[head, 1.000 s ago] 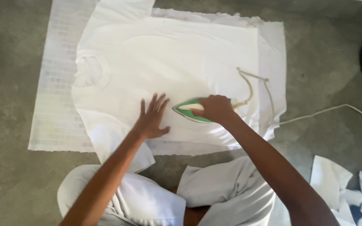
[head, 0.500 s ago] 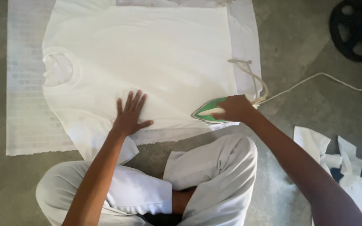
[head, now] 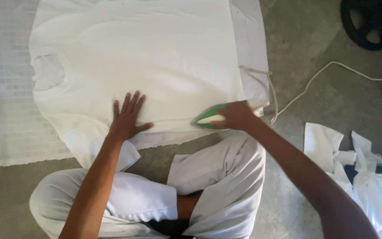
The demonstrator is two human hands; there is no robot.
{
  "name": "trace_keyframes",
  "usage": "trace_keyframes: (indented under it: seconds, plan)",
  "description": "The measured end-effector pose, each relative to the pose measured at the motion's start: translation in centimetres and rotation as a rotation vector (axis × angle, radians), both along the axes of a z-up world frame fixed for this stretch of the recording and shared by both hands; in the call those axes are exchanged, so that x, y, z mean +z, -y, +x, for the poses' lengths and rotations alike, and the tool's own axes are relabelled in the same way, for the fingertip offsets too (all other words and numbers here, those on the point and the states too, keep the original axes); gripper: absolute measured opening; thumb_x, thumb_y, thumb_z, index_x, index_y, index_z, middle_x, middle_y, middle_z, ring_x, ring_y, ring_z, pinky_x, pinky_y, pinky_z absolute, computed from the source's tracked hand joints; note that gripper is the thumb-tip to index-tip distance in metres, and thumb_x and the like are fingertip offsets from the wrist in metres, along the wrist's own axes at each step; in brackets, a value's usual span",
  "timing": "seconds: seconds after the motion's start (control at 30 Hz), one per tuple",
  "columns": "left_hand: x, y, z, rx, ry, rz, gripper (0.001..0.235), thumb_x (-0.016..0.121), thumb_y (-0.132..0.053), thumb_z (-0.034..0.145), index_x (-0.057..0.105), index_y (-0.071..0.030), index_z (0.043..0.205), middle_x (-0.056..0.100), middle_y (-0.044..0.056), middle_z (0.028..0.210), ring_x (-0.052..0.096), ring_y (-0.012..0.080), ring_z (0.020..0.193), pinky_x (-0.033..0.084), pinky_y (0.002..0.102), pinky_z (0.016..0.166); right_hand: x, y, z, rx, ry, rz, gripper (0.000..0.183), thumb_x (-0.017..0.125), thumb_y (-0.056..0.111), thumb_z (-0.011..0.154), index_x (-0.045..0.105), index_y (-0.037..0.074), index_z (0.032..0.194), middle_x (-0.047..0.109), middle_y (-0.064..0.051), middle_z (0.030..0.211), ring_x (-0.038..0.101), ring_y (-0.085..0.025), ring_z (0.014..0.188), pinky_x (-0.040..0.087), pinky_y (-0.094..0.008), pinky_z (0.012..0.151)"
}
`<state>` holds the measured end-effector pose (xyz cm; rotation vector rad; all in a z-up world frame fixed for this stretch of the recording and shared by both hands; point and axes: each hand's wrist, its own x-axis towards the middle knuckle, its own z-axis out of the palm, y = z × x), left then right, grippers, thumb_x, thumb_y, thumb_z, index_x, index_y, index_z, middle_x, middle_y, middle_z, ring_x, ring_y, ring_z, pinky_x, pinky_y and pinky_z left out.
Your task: The person irons a white t-shirt laid out on a patterned cloth on the floor. They use a green and white iron to smooth the fabric, repeatedly adjusting the shirt's position and flipping it over to iron different sections.
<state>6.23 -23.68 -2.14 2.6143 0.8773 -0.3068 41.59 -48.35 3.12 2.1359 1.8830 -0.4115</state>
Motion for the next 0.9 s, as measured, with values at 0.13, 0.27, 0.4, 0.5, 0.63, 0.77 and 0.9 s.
trace_keyframes:
  seconds: [0.13, 0.27, 0.4, 0.5, 0.63, 0.77, 0.9]
  plan:
    - [-0.2, 0.2, -0.2, 0.006, 0.053, -0.004, 0.108, 0.055, -0.08, 0.086, 0.008, -0.035, 0.171, 0.006, -0.002, 0.179, 0.006, 0.029, 0.164, 0.007, 0.065, 0.129, 1.0, 1.7, 3.9, -0.147, 0.033, -0.108, 0.075, 0.044, 0.091, 0.087, 0.075, 0.032, 0.12, 0.081, -0.011, 0.102, 0.078, -0.034, 0.103, 0.061, -0.047, 0.091]
    - [-2.6, -2.4, -1.0, 0.006, 0.141, -0.003, 0.089, 0.052, -0.074, 0.092, 0.022, -0.039, 0.168, 0.023, -0.007, 0.175, 0.023, 0.022, 0.161, 0.023, 0.063, 0.127, 0.7, 1.0, 4.7, -0.237, 0.07, -0.207, 0.087, 0.039, 0.097, 0.083, 0.073, 0.033, 0.13, 0.079, -0.014, 0.111, 0.076, -0.036, 0.112, 0.059, -0.048, 0.098]
    - [-6.0, -9.3, -4.0, 0.199, 0.352, 0.201, 0.062, 0.056, -0.052, 0.102, 0.043, -0.034, 0.159, 0.046, 0.005, 0.16, 0.049, 0.0304, 0.144, 0.05, 0.057, 0.105, 1.5, -4.3, -0.1, -0.21, 0.033, -0.203, 0.089, 0.032, 0.099, 0.082, 0.075, 0.034, 0.125, 0.08, -0.014, 0.107, 0.077, -0.037, 0.109, 0.059, -0.05, 0.095]
    - [-6.2, -14.3, -7.8, 0.314, 0.227, 0.317, 0.061, 0.059, -0.049, 0.098, 0.046, -0.035, 0.155, 0.045, 0.006, 0.153, 0.045, 0.0329, 0.142, 0.049, 0.061, 0.099, 2.3, -8.8, -4.8, -0.147, -0.005, -0.162, 0.084, 0.035, 0.096, 0.087, 0.073, 0.033, 0.128, 0.079, -0.015, 0.105, 0.077, -0.037, 0.106, 0.06, -0.05, 0.093]
    - [-5.8, -18.5, -12.6, 0.366, -0.051, 0.206, 0.062, 0.059, -0.045, 0.101, 0.04, -0.037, 0.159, 0.032, 0.005, 0.167, 0.03, 0.0354, 0.156, 0.039, 0.07, 0.112, 1.4, -15.6, -10.4, -0.079, -0.063, -0.131, 0.086, 0.034, 0.094, 0.088, 0.071, 0.029, 0.13, 0.078, -0.016, 0.107, 0.076, -0.04, 0.107, 0.059, -0.053, 0.091]
    - [-4.2, -19.0, -15.0, 0.361, -0.055, 0.118, 0.06, 0.054, -0.041, 0.106, 0.032, -0.045, 0.162, 0.027, 0.003, 0.171, 0.03, 0.0412, 0.155, 0.04, 0.074, 0.109, 2.8, -20.9, -16.9, 0.015, -0.132, -0.082, 0.074, 0.04, 0.078, 0.097, 0.069, 0.019, 0.131, 0.076, -0.02, 0.109, 0.076, -0.041, 0.106, 0.06, -0.053, 0.091]
    - [-3.0, -18.8, -15.0, 0.379, -0.011, 0.231, 0.058, 0.05, -0.035, 0.108, 0.034, -0.042, 0.163, 0.03, 0.001, 0.172, 0.036, 0.034, 0.154, 0.047, 0.067, 0.106, 1.6, -25.1, -21.2, 0.095, -0.153, -0.092, 0.076, 0.046, 0.08, 0.093, 0.062, 0.021, 0.138, 0.075, -0.018, 0.112, 0.075, -0.041, 0.108, 0.06, -0.055, 0.09]
